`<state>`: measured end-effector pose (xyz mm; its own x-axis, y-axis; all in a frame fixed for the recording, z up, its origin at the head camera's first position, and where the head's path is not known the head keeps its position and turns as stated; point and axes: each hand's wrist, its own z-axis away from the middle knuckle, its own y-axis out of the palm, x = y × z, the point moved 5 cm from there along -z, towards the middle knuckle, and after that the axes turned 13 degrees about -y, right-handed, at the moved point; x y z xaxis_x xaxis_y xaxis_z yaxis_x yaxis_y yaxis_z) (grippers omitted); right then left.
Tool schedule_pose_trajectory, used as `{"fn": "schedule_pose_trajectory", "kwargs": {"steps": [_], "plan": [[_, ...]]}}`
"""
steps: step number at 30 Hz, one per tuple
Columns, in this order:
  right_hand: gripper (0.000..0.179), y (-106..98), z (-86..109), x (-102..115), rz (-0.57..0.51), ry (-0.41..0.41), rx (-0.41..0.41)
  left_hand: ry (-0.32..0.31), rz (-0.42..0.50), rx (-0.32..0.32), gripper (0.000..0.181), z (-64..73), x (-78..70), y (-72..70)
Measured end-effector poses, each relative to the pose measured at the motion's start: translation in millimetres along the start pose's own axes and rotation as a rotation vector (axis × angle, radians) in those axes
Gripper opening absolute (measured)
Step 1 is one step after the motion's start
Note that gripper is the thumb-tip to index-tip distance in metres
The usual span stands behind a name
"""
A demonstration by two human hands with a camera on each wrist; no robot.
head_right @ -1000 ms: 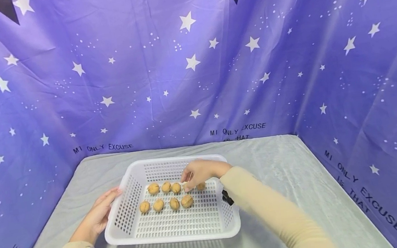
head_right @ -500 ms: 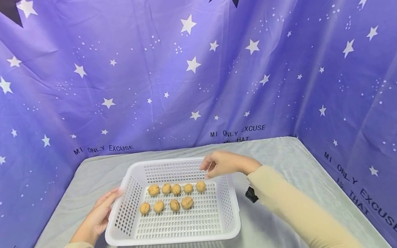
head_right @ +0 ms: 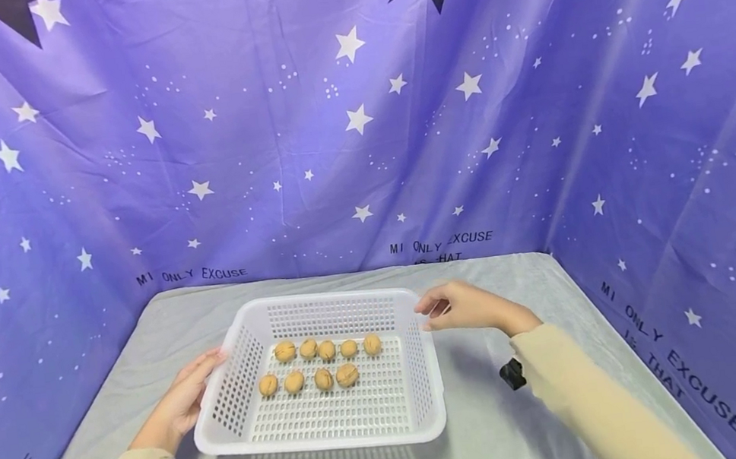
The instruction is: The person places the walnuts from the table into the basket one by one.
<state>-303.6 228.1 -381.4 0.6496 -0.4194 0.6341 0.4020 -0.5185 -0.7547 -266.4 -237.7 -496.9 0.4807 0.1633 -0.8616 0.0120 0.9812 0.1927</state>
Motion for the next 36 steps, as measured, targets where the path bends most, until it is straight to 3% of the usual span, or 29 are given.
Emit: {"fn": "schedule_pose_trajectory", "kwargs": {"steps": [15,24,33,36], "plan": [[0.03,5,41.5,-20,0.004,0.034,-0.079,0.029,-0.069,-0.008,0.057,1.7,-4.3,0.9],[0.032,20,56.0,-37,0.014,0.06,-0.134,0.054,-0.151,-0.035,0.061,3.5,-4.1,-6.1],[0.036,30,73.0,-50,0.038,0.108,-0.223,0.123,-0.242,0.018,0.059,8.6,-5.1,-14.9],[0.036,31,77.7,-53,0.06,0.111,-0.25,0.13,-0.257,0.005,0.059,10.0,-5.4,-21.5]]}}
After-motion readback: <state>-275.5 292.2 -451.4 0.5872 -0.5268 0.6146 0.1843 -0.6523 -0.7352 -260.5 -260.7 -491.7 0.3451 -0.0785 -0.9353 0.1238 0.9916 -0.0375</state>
